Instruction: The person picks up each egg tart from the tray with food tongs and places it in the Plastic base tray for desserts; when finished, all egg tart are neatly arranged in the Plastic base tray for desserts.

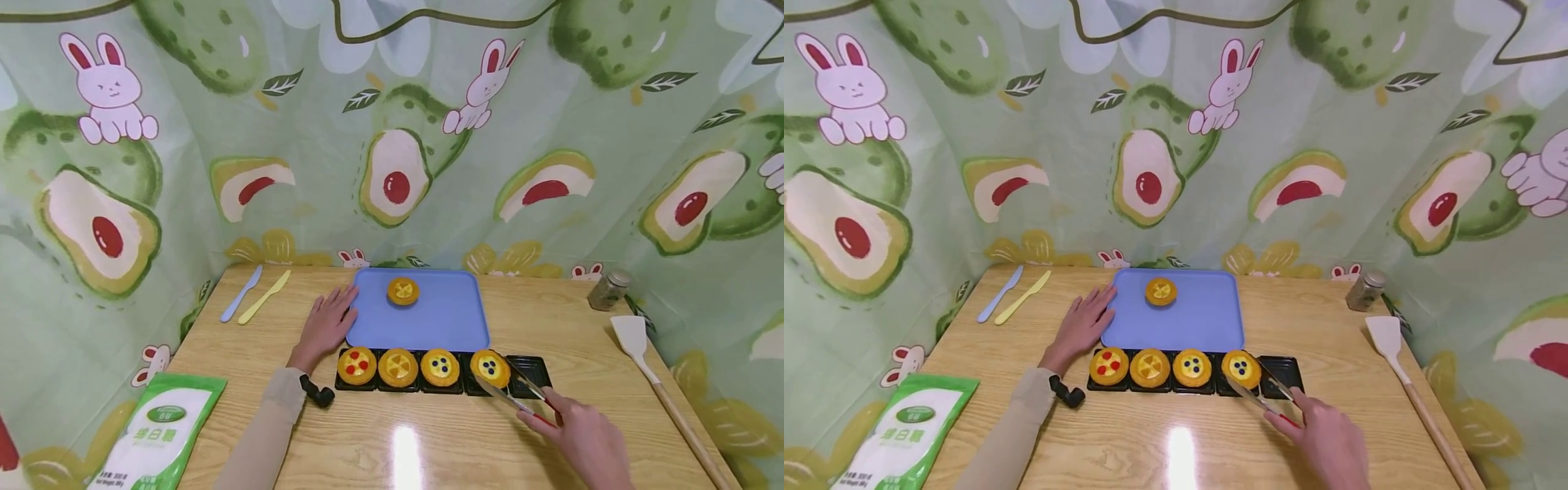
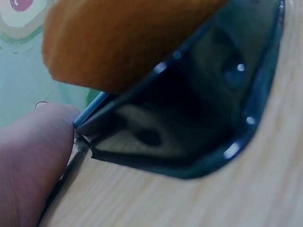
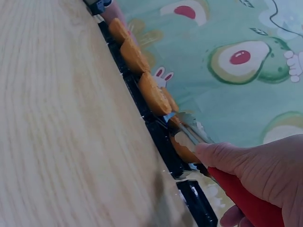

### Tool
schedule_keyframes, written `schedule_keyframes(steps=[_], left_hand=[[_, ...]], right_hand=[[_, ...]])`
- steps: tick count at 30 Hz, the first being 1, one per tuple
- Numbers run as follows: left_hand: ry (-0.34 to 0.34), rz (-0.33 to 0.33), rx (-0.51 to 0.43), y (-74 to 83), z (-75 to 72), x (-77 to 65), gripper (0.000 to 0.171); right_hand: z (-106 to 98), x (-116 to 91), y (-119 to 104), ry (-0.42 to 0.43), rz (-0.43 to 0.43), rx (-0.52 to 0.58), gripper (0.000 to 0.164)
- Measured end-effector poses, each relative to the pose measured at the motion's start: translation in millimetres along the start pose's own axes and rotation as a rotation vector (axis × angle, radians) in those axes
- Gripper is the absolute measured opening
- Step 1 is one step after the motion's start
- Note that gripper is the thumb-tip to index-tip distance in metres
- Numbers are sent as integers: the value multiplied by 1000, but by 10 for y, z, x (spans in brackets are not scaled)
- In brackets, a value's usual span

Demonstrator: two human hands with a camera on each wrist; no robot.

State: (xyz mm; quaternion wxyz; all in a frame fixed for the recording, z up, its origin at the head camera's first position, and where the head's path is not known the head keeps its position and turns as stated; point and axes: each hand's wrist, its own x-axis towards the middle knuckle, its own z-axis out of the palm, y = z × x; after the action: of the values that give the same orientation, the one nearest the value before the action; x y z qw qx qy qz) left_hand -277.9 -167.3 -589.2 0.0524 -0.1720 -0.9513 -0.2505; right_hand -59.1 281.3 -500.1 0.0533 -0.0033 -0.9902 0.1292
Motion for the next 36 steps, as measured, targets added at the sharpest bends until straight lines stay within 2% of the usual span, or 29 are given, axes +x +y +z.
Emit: schedule_keyframes(steps=[6,18,27,36], left_hand=[[1,-4,3,1,-17,-9,59],[-16,-15,20,-23,-17,-15,59],[-30,-14,27,-29,-21,-10,59],[-17,-1,32,-17,-7,3,60]], right_hand=[[51,17,-32,-25,25,-11,65],[60,46,-42,-29,19,-28,71],[36,72,-59,-54,52,-28,66],[41,101,-78,-35,96,14,67]])
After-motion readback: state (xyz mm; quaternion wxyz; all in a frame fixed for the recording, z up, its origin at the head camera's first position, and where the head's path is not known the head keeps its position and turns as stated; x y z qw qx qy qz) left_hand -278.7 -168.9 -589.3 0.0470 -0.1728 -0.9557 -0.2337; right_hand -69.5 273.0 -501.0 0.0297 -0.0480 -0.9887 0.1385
